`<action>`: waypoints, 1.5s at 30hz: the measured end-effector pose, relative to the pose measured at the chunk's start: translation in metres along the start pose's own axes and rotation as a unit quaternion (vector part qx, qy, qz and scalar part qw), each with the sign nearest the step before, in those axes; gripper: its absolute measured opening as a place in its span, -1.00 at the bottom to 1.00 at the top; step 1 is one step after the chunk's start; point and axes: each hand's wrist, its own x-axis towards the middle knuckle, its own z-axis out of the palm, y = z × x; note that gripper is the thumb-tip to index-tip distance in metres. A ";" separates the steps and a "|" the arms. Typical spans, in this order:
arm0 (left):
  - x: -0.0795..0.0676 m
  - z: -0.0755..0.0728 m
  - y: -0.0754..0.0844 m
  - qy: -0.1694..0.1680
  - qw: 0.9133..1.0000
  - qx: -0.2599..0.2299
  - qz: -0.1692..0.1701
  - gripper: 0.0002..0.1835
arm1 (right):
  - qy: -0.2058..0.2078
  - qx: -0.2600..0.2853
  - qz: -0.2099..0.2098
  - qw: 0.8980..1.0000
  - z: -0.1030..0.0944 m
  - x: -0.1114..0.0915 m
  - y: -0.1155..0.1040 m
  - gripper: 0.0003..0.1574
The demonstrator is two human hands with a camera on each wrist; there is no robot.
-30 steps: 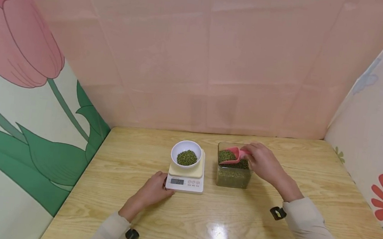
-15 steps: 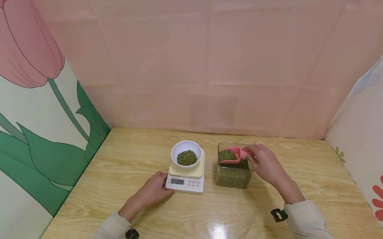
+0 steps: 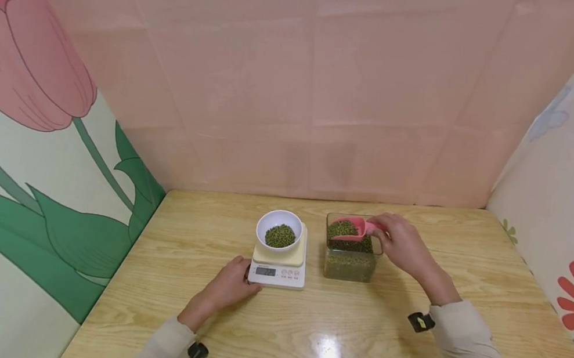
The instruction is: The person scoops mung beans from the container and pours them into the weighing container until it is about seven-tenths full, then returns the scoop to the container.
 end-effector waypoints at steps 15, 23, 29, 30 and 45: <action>0.001 0.000 0.000 0.000 1.000 -0.003 -0.008 -0.44 | 0.027 0.004 -0.011 1.000 -0.004 0.002 0.005 -0.79; 0.001 -0.002 0.002 0.000 1.000 -0.006 -0.010 -0.45 | 0.024 0.007 -0.003 1.000 -0.003 0.002 0.006 -0.80; 0.001 -0.001 0.001 0.000 1.000 -0.006 -0.007 -0.46 | 0.024 0.010 0.005 1.000 -0.002 0.001 0.006 -0.83; 0.001 -0.001 0.001 0.000 1.000 -0.007 -0.006 -0.46 | 0.023 0.010 0.008 1.000 -0.002 0.001 0.005 -0.83; 0.000 -0.002 0.002 0.001 1.000 -0.007 -0.006 -0.48 | 0.019 0.021 0.020 0.999 -0.005 0.003 0.000 -0.81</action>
